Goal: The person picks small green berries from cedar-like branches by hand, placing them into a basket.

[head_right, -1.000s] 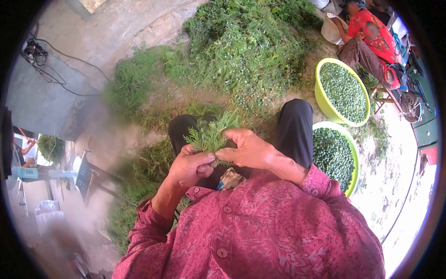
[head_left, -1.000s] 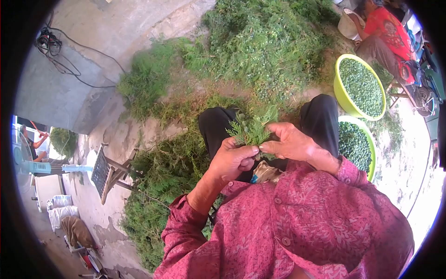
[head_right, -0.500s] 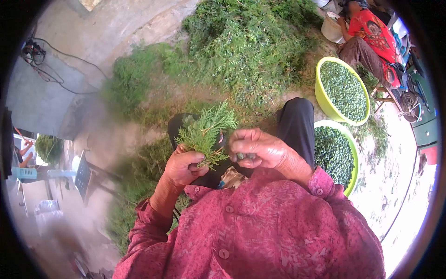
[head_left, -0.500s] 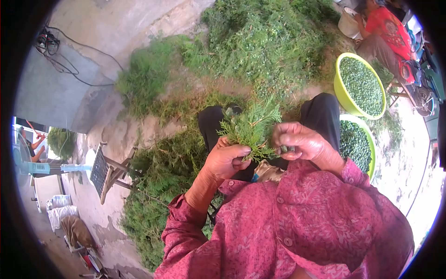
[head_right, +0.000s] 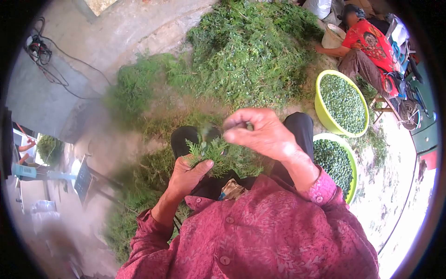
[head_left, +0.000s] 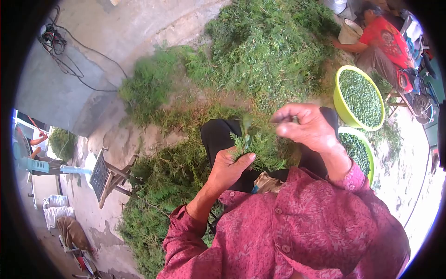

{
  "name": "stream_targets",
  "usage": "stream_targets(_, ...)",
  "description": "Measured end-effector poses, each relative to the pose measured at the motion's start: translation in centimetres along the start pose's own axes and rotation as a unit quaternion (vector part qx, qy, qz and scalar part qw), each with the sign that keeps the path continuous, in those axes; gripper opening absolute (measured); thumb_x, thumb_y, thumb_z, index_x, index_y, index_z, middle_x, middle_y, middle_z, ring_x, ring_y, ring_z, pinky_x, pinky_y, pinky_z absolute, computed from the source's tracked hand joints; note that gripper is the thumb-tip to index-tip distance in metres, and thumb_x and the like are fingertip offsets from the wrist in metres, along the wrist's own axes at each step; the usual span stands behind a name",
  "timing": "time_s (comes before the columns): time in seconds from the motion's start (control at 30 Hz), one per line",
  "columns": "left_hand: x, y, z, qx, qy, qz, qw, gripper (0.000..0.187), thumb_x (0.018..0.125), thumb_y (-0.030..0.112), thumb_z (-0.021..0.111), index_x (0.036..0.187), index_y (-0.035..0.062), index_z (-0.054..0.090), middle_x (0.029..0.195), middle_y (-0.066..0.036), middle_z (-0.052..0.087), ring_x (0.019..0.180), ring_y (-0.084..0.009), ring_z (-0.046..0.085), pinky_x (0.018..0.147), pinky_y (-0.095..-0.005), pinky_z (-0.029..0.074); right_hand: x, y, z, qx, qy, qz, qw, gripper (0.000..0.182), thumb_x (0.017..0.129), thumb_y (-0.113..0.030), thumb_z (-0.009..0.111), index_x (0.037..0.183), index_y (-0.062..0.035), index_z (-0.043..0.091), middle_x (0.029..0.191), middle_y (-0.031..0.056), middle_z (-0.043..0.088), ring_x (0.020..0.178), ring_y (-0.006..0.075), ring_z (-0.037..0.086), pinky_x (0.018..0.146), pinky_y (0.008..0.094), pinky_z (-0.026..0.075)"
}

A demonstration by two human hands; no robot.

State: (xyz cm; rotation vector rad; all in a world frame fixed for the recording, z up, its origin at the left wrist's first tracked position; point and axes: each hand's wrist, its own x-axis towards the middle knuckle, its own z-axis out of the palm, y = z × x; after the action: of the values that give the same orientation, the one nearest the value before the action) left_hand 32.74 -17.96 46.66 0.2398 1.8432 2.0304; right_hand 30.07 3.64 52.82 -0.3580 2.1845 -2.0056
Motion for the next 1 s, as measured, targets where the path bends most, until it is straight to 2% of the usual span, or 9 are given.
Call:
stream_targets(0.13, -0.3, 0.6, 0.1, 0.056, -0.017, 0.013, 0.998, 0.015, 0.086, 0.013, 0.058, 0.094, 0.0015, 0.061, 0.078, 0.005, 0.057, 0.069, -0.0037, 0.048, 0.060, -0.0201, 0.040, 0.5, -0.2, 1.5, -0.264, -0.064, -0.013, 0.962, 0.028, 0.072, -0.023, 0.071, 0.087, -0.0024, 0.061, 0.064, 0.0061, 0.057, 0.060, 0.0106, 0.054, 0.055, 0.0265, 0.044)
stream_targets(0.27, -0.6, 1.1, 0.5, 0.001, -0.011, -0.007, 1.000, 0.013, 0.085, 0.015, 0.060, 0.090, 0.0035, 0.061, 0.075, 0.006, 0.056, 0.065, -0.0026, 0.047, 0.056, -0.0187, 0.040, 0.2, 2.2, 2.1, -0.304, -0.066, -0.093, 0.946, 0.023, 0.072, -0.017, 0.072, 0.083, -0.0014, 0.058, 0.061, 0.0042, 0.051, 0.057, 0.0074, 0.049, 0.051, 0.0249, 0.040)
stream_targets(0.37, -0.8, 0.6, -0.1, -0.115, 0.012, -0.132, 0.984, 0.012, 0.084, 0.017, 0.061, 0.087, 0.0060, 0.062, 0.072, 0.005, 0.057, 0.059, -0.0026, 0.048, 0.051, -0.0180, 0.039, -0.3, 3.1, 2.4, -0.218, -0.031, -0.126, 0.967, 0.018, 0.075, -0.015, 0.068, 0.080, -0.0020, 0.057, 0.061, 0.0019, 0.052, 0.055, 0.0085, 0.050, 0.049, 0.0243, 0.040)
stream_targets(0.47, -0.9, 0.8, 0.5, -0.144, 0.037, -0.147, 0.978, 0.010, 0.083, 0.018, 0.063, 0.084, 0.0075, 0.062, 0.070, 0.004, 0.057, 0.054, -0.0031, 0.048, 0.046, -0.0177, 0.038, -0.7, 3.4, 1.6, -0.071, -0.004, -0.018, 0.997, 0.016, 0.080, -0.018, 0.062, 0.083, -0.0032, 0.058, 0.062, 0.0027, 0.054, 0.054, 0.0098, 0.051, 0.047, 0.0248, 0.041)
stream_targets(0.53, -1.1, 0.8, 0.4, -0.156, 0.042, -0.126, 0.979, 0.009, 0.082, 0.016, 0.064, 0.083, 0.0067, 0.063, 0.071, 0.004, 0.058, 0.056, -0.0032, 0.049, 0.048, -0.0181, 0.039, -0.3, 2.8, -0.6, 0.176, 0.085, 0.137, 0.971, 0.009, 0.084, -0.014, 0.056, 0.083, -0.0053, 0.056, 0.063, 0.0001, 0.052, 0.049, 0.0067, 0.045, 0.040, 0.0190, 0.033)
stream_targets(0.6, -1.1, 0.8, 0.0, -0.166, 0.048, -0.105, 0.979, 0.008, 0.082, 0.014, 0.064, 0.083, 0.0059, 0.064, 0.071, 0.004, 0.058, 0.058, -0.0032, 0.049, 0.050, -0.0185, 0.040, -0.2, 2.7, -2.9, 0.368, 0.045, 0.104, 0.923, 0.005, 0.084, -0.011, 0.054, 0.084, -0.0059, 0.053, 0.066, 0.0028, 0.052, 0.046, 0.0065, 0.041, 0.037, 0.0164, 0.028)
stream_targets(0.77, -1.3, 1.4, -0.6, -0.116, -0.033, -0.048, 0.992, 0.004, 0.080, 0.005, 0.064, 0.082, 0.0025, 0.065, 0.075, 0.006, 0.059, 0.069, -0.0030, 0.050, 0.061, -0.0196, 0.042, -0.2, 4.7, -2.2, 0.373, -0.074, 0.164, 0.910, 0.009, 0.085, -0.013, 0.053, 0.090, -0.0068, 0.050, 0.086, 0.0092, 0.058, 0.058, 0.0102, 0.048, 0.037, 0.0153, 0.029)
stream_targets(0.9, -1.3, 1.4, -0.6, -0.111, -0.065, -0.045, 0.991, 0.008, 0.080, 0.006, 0.064, 0.086, 0.0010, 0.065, 0.078, 0.004, 0.061, 0.072, -0.0034, 0.051, 0.065, -0.0202, 0.043, -0.7, 5.1, -0.3, 0.316, -0.146, 0.233, 0.908, 0.031, 0.085, -0.032, 0.059, 0.105, -0.0096, 0.051, 0.088, -0.0005, 0.056, 0.062, 0.0054, 0.047, 0.045, 0.0148, 0.031)
stream_targets(1.0, -1.3, 1.4, -0.7, -0.110, -0.083, -0.054, 0.989, 0.013, 0.080, 0.005, 0.063, 0.092, -0.0001, 0.064, 0.083, 0.002, 0.063, 0.075, -0.0046, 0.052, 0.068, -0.0213, 0.044, -0.2, 5.5, 0.9, 0.348, -0.158, 0.191, 0.904, 0.058, 0.076, -0.041, 0.066, 0.116, -0.0041, 0.047, 0.095, 0.0066, 0.059, 0.061, 0.0064, 0.051, 0.042, 0.0126, 0.031)
